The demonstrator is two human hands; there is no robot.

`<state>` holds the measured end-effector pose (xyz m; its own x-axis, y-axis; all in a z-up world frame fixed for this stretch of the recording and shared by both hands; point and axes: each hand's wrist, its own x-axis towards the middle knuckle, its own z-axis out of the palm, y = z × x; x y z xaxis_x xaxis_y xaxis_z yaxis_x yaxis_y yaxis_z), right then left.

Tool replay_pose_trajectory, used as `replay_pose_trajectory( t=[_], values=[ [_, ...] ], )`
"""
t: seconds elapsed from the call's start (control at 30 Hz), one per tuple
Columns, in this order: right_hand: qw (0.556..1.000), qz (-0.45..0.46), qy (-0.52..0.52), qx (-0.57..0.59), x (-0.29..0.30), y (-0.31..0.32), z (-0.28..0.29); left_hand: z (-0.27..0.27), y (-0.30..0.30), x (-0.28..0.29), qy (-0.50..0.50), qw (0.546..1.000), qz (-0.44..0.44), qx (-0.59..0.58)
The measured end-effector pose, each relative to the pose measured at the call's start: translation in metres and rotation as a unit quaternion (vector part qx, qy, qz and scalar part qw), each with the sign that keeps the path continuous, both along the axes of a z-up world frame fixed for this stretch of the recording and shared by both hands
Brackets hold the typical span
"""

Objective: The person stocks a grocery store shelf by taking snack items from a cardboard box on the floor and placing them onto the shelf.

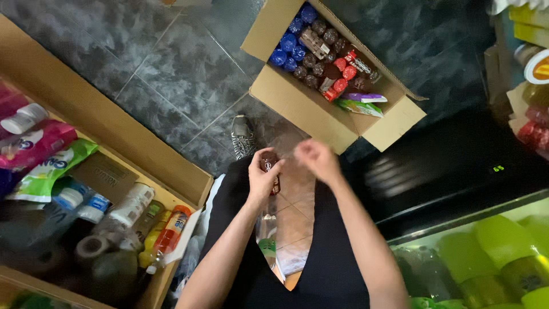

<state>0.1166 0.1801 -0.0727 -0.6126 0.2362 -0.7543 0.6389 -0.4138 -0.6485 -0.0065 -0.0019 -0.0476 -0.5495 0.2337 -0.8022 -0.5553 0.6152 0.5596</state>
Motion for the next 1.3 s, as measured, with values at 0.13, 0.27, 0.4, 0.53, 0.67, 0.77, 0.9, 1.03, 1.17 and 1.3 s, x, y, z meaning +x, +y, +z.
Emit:
replay_pose_trajectory(
  t=[0.13, 0.27, 0.4, 0.53, 0.67, 0.77, 0.9, 1.03, 1.17, 1.3],
  values=[
    [0.929, -0.012, -0.199, 0.311, -0.009, 0.052, -0.113, -0.004, 0.001, 0.012, 0.007, 1.0, 0.001, 0.008],
    [0.863, 0.012, -0.327, 0.385, -0.037, 0.099, -0.197, -0.001, 0.003, 0.024, -0.021, 0.999, -0.001, 0.025],
    [0.857, 0.05, -0.334, 0.39, -0.055, 0.118, -0.222, 0.028, 0.024, 0.003, -0.087, 0.996, 0.005, 0.031],
    [0.84, 0.072, -0.317, 0.433, -0.028, 0.105, -0.244, 0.007, 0.01, 0.021, -0.115, 0.993, 0.018, 0.013],
    [0.852, 0.009, -0.24, 0.465, -0.006, 0.095, -0.158, 0.006, 0.023, 0.025, -0.126, 0.991, 0.048, -0.005],
    [0.835, 0.003, -0.173, 0.523, 0.024, 0.09, -0.074, 0.003, 0.021, 0.039, -0.145, 0.986, 0.071, -0.047],
    [0.86, -0.047, -0.203, 0.466, 0.066, 0.079, 0.046, -0.018, 0.006, 0.071, -0.107, 0.993, -0.031, -0.037],
    [0.904, -0.151, -0.134, 0.378, 0.098, 0.086, 0.155, 0.078, 0.065, 0.08, -0.083, 0.995, -0.053, 0.026],
    [0.931, -0.207, -0.09, 0.286, 0.138, 0.103, 0.239, 0.163, 0.114, 0.09, -0.14, 0.987, -0.075, 0.026],
    [0.927, -0.278, -0.04, 0.249, 0.169, 0.116, 0.269, 0.235, 0.154, 0.095, -0.183, 0.977, -0.086, 0.062]
  ],
)
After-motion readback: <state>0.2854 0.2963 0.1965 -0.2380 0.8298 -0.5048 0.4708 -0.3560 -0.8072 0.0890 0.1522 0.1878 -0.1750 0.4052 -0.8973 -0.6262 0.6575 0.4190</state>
